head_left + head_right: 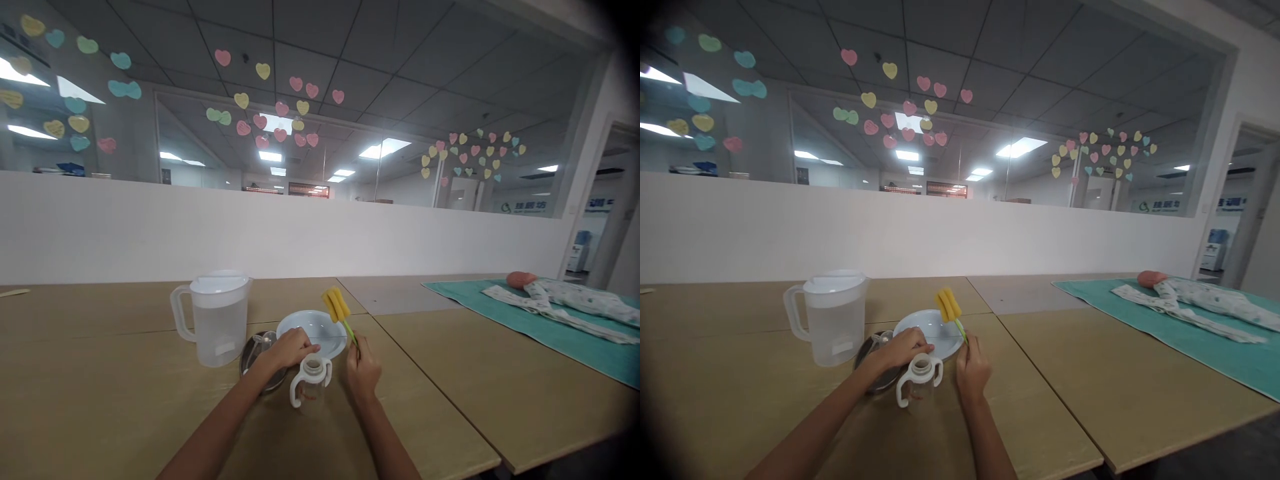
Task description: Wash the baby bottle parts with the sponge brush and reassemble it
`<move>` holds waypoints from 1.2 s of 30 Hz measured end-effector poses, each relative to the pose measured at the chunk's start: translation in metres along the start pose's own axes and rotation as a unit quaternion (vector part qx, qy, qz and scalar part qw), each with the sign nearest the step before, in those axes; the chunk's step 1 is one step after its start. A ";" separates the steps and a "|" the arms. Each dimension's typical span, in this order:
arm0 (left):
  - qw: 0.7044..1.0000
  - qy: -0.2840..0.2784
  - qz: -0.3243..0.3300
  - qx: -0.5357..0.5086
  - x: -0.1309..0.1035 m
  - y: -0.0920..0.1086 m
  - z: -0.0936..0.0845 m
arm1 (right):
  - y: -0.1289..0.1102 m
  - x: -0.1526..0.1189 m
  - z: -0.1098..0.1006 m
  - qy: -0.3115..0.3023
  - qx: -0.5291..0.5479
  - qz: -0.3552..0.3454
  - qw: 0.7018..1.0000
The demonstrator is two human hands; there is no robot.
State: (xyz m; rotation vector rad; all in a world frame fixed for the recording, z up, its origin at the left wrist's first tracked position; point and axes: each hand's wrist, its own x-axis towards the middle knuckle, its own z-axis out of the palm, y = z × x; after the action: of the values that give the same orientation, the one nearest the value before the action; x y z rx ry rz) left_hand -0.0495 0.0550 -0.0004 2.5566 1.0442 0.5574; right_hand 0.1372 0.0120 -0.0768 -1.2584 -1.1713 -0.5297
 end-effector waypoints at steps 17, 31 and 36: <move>0.944 0.207 0.039 -0.255 -0.005 0.044 -0.050 | 0.010 -0.006 0.008 -0.085 -0.042 -0.052 0.994; 0.962 0.262 0.057 -0.058 -0.013 0.050 -0.062 | 0.005 -0.006 0.001 -0.091 0.023 -0.179 0.979; 0.957 0.288 0.005 -0.012 -0.021 0.047 -0.080 | 0.006 -0.006 -0.001 -0.075 0.018 -0.154 0.985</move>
State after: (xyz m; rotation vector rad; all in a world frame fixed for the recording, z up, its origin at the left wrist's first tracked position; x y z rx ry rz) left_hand -0.0731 0.0203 0.0849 2.4264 1.1797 1.3647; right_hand 0.1406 0.0114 -0.0851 -1.1054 -1.5100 -0.6459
